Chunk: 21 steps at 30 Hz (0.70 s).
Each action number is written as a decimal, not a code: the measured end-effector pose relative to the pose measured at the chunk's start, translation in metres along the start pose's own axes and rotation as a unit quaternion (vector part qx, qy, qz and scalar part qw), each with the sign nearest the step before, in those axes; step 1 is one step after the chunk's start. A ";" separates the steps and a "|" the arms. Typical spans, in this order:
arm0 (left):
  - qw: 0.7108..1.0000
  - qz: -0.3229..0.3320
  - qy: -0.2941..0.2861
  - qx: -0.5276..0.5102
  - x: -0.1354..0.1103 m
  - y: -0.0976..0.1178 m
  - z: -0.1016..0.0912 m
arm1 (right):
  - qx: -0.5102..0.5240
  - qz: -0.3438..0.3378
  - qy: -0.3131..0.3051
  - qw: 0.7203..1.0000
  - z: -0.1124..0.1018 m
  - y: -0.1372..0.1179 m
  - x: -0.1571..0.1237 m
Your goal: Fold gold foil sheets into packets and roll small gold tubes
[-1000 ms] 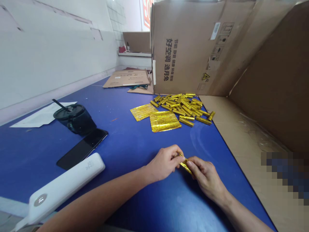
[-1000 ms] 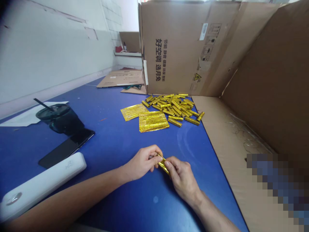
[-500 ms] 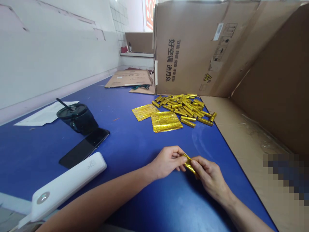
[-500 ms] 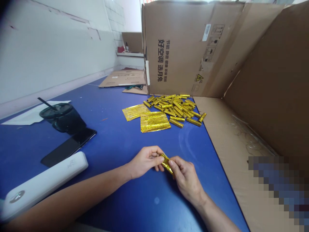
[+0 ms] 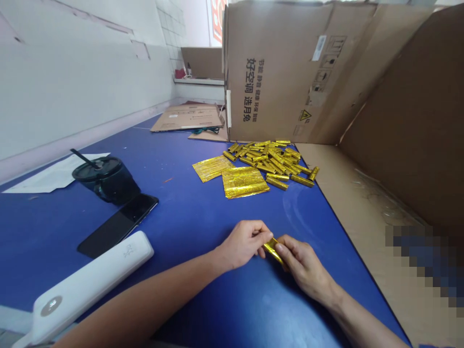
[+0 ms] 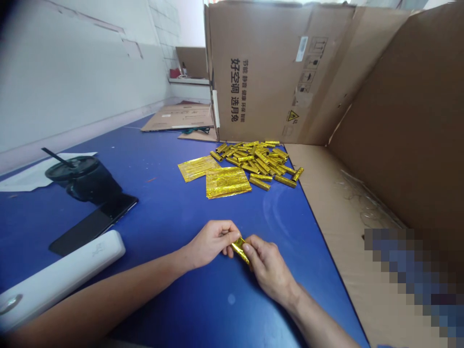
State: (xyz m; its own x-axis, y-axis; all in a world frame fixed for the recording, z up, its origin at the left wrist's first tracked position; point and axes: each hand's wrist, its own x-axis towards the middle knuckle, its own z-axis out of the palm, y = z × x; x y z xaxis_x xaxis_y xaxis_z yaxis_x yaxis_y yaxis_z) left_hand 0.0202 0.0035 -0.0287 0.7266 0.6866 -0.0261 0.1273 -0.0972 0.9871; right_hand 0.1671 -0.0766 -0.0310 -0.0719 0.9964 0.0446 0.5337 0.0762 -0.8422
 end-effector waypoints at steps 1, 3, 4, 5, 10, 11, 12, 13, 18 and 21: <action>1.000 0.004 0.000 0.006 0.000 0.000 0.000 | 0.002 -0.001 -0.002 1.000 0.000 0.000 0.000; 1.000 0.014 0.008 0.011 0.000 0.001 0.000 | 0.020 0.006 -0.007 1.000 0.001 -0.001 0.000; 1.000 0.019 0.014 0.010 0.000 0.001 -0.001 | 0.037 0.015 -0.009 0.999 0.001 -0.001 0.001; 0.999 0.024 0.021 0.008 0.000 0.001 -0.001 | 0.057 0.029 -0.011 0.998 0.001 -0.002 0.001; 0.996 0.042 0.070 0.020 0.002 0.000 -0.006 | 0.107 0.050 -0.007 0.993 0.002 -0.003 0.002; 0.996 0.041 0.078 0.024 0.003 0.000 -0.006 | 0.099 0.039 0.001 0.994 0.002 -0.003 0.002; 0.995 0.038 0.084 0.027 0.004 -0.001 -0.006 | 0.092 0.030 0.009 0.995 0.002 -0.004 0.003; 0.995 0.037 0.089 0.030 0.005 -0.001 -0.006 | 0.088 0.025 0.015 0.996 0.002 -0.004 0.002; 0.988 0.044 0.135 0.059 0.007 -0.002 -0.009 | 0.150 0.076 -0.003 0.986 0.003 -0.004 0.001; 0.983 0.052 0.157 0.079 0.008 -0.004 -0.013 | 0.157 0.078 -0.004 0.985 0.004 -0.002 0.001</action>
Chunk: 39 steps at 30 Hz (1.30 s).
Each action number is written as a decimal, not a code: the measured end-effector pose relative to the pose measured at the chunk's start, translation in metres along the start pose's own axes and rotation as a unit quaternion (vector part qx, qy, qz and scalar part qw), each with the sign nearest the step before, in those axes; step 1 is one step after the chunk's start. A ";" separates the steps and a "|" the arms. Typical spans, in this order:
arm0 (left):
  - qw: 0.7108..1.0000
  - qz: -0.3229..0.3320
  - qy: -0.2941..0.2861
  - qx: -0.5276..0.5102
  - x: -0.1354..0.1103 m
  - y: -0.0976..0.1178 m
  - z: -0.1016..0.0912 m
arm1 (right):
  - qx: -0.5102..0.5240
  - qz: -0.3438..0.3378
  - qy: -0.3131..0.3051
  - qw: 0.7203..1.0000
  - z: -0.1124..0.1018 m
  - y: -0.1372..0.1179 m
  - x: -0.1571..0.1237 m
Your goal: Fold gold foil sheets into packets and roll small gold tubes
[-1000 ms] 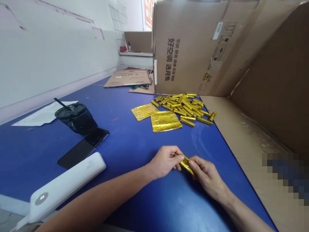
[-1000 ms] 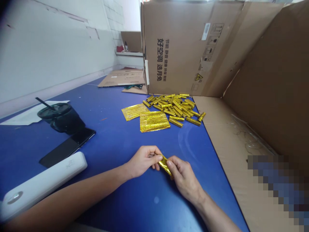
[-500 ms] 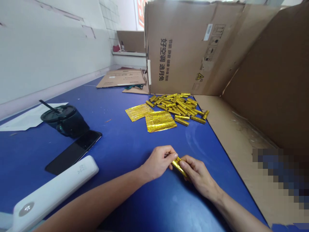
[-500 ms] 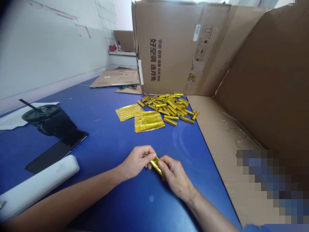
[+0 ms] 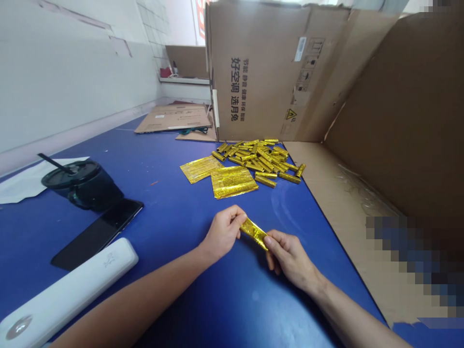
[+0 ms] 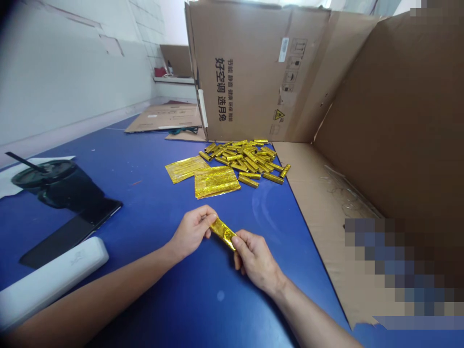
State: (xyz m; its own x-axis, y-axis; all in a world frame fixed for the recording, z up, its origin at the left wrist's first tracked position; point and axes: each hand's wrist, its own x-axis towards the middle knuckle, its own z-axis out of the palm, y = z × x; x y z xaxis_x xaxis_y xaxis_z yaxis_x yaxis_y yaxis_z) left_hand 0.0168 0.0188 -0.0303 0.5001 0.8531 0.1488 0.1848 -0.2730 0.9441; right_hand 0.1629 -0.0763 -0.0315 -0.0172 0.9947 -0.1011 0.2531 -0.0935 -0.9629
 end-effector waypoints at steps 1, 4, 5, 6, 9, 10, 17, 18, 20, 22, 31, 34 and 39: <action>1.000 0.004 0.000 0.005 0.001 -0.001 -0.001 | -0.010 -0.009 0.005 1.000 0.000 0.001 0.000; 1.000 0.019 -0.017 0.016 0.005 -0.005 -0.004 | -0.054 -0.035 0.025 0.998 -0.002 0.003 0.002; 0.999 0.028 -0.027 0.022 0.007 -0.006 -0.006 | -0.070 -0.043 0.033 0.996 -0.003 0.004 0.003; 0.998 0.038 -0.037 0.030 0.009 -0.006 -0.008 | -0.086 -0.051 0.041 0.994 -0.005 0.004 0.004; 0.993 0.075 -0.070 0.064 0.015 -0.006 -0.017 | -0.129 -0.083 0.074 0.985 -0.012 0.005 0.009; 0.990 0.086 -0.083 0.076 0.017 -0.005 -0.019 | -0.147 -0.102 0.089 0.980 -0.015 0.006 0.010; 0.964 0.155 -0.130 0.171 0.018 -0.011 -0.026 | -0.400 -0.202 0.169 0.878 -0.019 0.020 0.017; 0.961 0.163 -0.130 0.184 0.018 -0.013 -0.026 | -0.430 -0.204 0.167 0.863 -0.018 0.020 0.017; 0.954 0.173 -0.132 0.205 0.018 -0.015 -0.026 | -0.476 -0.192 0.158 0.844 -0.017 0.020 0.017; 0.950 0.175 -0.137 0.218 0.018 -0.015 -0.025 | -0.494 -0.168 0.145 0.841 -0.016 0.019 0.017; 0.967 0.115 -0.105 0.204 0.013 -0.015 -0.015 | -0.401 -0.093 0.068 0.909 -0.019 0.013 0.018; 0.970 0.089 -0.087 0.211 0.014 -0.016 -0.013 | -0.405 -0.082 0.061 0.909 -0.018 0.007 0.016; 0.963 0.065 -0.067 0.253 0.015 -0.012 -0.013 | -0.461 -0.105 0.054 0.879 -0.013 0.006 0.014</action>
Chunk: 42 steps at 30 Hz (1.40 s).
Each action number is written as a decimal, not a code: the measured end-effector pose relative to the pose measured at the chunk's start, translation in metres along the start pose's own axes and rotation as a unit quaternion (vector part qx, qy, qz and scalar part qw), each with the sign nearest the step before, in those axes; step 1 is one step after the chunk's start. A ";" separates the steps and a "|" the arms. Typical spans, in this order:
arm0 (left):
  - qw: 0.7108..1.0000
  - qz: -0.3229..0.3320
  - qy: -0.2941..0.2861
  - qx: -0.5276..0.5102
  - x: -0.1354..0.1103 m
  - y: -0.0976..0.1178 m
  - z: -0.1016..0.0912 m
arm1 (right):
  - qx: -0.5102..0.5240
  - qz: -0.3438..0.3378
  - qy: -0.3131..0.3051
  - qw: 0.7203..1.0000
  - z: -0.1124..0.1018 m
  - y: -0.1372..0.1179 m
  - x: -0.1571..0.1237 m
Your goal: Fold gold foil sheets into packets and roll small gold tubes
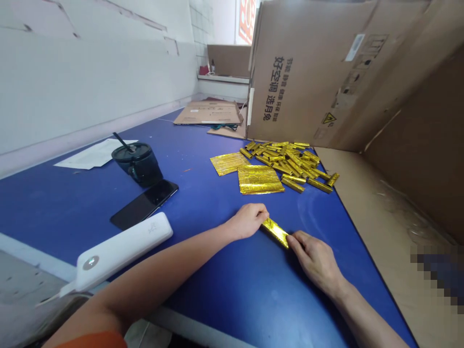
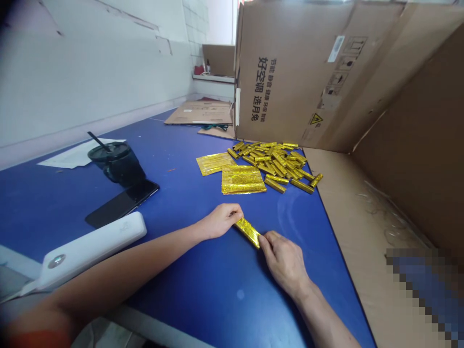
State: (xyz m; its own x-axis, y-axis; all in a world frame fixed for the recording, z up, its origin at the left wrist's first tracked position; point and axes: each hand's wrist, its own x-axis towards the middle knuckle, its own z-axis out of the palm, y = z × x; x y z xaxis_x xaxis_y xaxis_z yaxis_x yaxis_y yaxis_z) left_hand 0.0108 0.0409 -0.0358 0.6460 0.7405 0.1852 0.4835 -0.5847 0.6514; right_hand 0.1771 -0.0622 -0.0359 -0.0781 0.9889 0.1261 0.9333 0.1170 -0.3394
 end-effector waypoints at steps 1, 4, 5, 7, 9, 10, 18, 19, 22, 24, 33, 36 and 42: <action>1.000 -0.003 -0.001 0.012 0.000 0.001 0.000 | -0.018 -0.007 -0.001 1.000 0.001 -0.001 0.000; 0.998 -0.008 -0.009 0.054 0.000 0.001 0.001 | -0.077 -0.020 -0.004 0.997 0.004 -0.006 -0.002; 0.997 -0.008 -0.014 0.070 0.001 0.001 0.002 | -0.098 -0.017 0.005 0.995 0.005 -0.008 -0.003; 0.995 -0.005 -0.028 0.098 0.003 -0.001 0.004 | -0.126 -0.016 0.046 0.991 0.006 -0.012 -0.005; 0.991 0.004 -0.043 0.123 0.005 -0.003 0.005 | -0.127 -0.050 0.095 0.986 0.007 -0.016 -0.007; 0.990 0.009 -0.050 0.135 0.006 -0.003 0.005 | -0.121 -0.083 0.108 0.983 0.008 -0.018 -0.008; 0.975 0.054 -0.070 0.202 0.014 -0.003 0.007 | -0.141 -0.189 -0.010 0.972 0.020 -0.025 -0.012; 0.974 0.056 -0.068 0.209 0.014 -0.003 0.008 | -0.145 -0.186 -0.018 0.972 0.020 -0.025 -0.012; 0.970 0.059 -0.056 0.228 0.016 -0.002 0.009 | -0.150 -0.176 -0.026 0.973 0.021 -0.026 -0.013; 0.968 0.059 -0.043 0.239 0.015 0.000 0.010 | -0.148 -0.173 -0.030 0.973 0.021 -0.026 -0.013; 0.957 0.173 -0.076 0.220 -0.024 0.009 0.004 | -0.152 -0.175 -0.030 0.972 0.022 -0.027 -0.015; 0.955 0.178 -0.120 0.204 -0.036 0.005 0.004 | -0.160 -0.172 -0.036 0.971 0.022 -0.027 -0.015; 0.957 0.152 -0.142 0.203 -0.039 0.001 0.005 | -0.170 -0.181 -0.041 0.968 0.021 -0.023 -0.025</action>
State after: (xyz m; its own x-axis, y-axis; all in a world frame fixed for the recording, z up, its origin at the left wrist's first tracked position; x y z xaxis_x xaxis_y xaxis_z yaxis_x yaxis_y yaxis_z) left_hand -0.0110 0.0097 -0.0462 0.8996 0.4301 0.0758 0.4007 -0.8819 0.2483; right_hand 0.1505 -0.0880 -0.0506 -0.4361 0.8942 0.1009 0.8999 0.4340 0.0424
